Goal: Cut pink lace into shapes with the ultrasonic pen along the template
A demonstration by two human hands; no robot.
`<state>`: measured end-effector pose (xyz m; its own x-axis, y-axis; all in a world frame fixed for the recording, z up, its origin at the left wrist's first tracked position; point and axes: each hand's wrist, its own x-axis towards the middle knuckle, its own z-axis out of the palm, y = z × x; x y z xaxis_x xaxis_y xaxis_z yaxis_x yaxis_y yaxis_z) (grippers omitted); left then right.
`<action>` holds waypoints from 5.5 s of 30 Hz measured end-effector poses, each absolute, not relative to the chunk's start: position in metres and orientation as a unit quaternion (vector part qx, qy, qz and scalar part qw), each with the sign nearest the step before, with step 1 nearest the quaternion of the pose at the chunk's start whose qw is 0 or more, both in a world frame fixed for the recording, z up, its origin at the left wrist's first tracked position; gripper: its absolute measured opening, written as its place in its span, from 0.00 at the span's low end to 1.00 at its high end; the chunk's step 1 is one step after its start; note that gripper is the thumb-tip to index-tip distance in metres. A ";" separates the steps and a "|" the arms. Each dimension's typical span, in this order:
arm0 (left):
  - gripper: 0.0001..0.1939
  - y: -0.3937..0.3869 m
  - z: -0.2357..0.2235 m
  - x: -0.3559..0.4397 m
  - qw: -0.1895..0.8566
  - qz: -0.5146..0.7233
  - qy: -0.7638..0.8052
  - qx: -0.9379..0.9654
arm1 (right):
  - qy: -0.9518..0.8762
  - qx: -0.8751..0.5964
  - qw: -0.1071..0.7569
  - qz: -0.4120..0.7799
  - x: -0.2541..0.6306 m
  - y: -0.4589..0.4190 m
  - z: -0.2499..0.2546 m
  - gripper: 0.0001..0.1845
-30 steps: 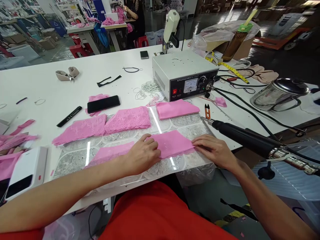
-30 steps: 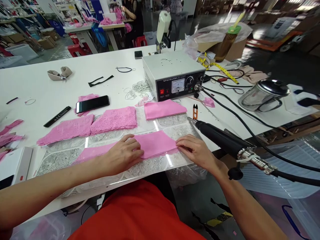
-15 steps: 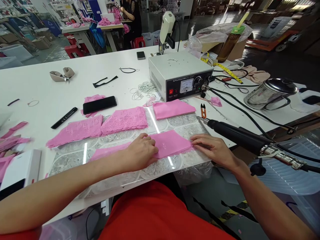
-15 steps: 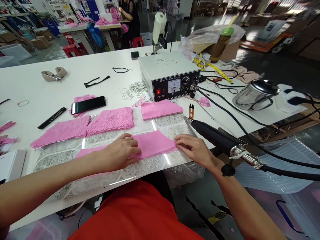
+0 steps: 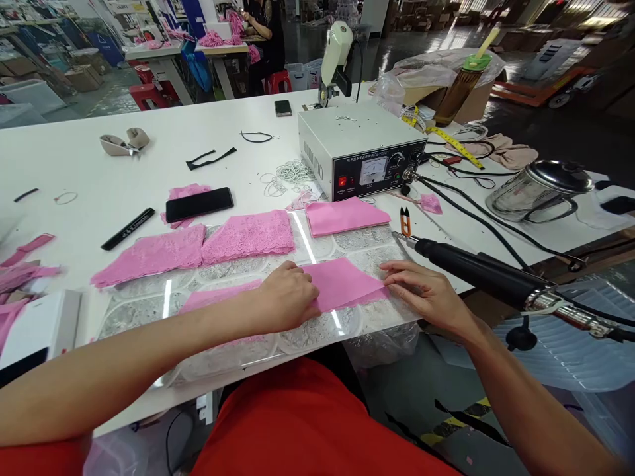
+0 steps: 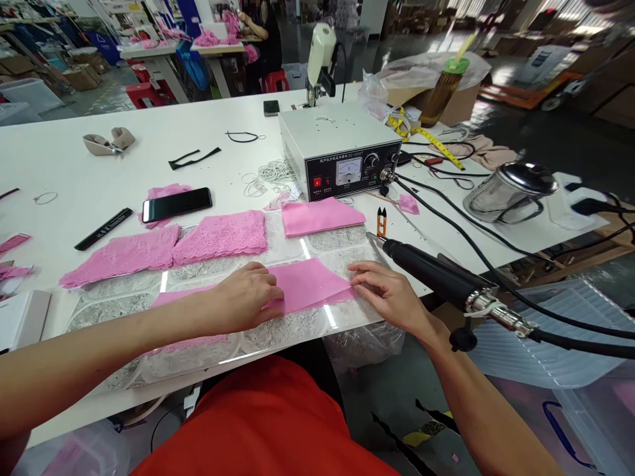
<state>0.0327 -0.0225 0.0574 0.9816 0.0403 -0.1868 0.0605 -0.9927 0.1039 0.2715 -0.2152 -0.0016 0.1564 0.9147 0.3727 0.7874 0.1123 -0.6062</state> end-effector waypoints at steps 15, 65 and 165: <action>0.03 -0.021 0.070 0.063 0.444 0.063 0.247 0.859 | -0.688 -0.592 0.418 -0.042 0.197 -0.136 0.048 0.06; 0.13 -0.008 0.026 -0.203 0.195 0.108 0.417 0.881 | -0.829 -0.501 0.217 0.119 0.102 -0.114 0.016 0.08; 0.24 0.018 0.007 0.015 0.115 0.033 -0.121 0.985 | -0.477 -0.743 0.447 -0.145 0.227 -0.231 -0.025 0.07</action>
<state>0.0145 0.0182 0.0068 0.9683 -0.2318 0.0929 -0.2469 -0.9442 0.2181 0.2268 -0.2311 -0.0249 0.5034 0.5790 0.6414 0.8377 -0.1451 -0.5265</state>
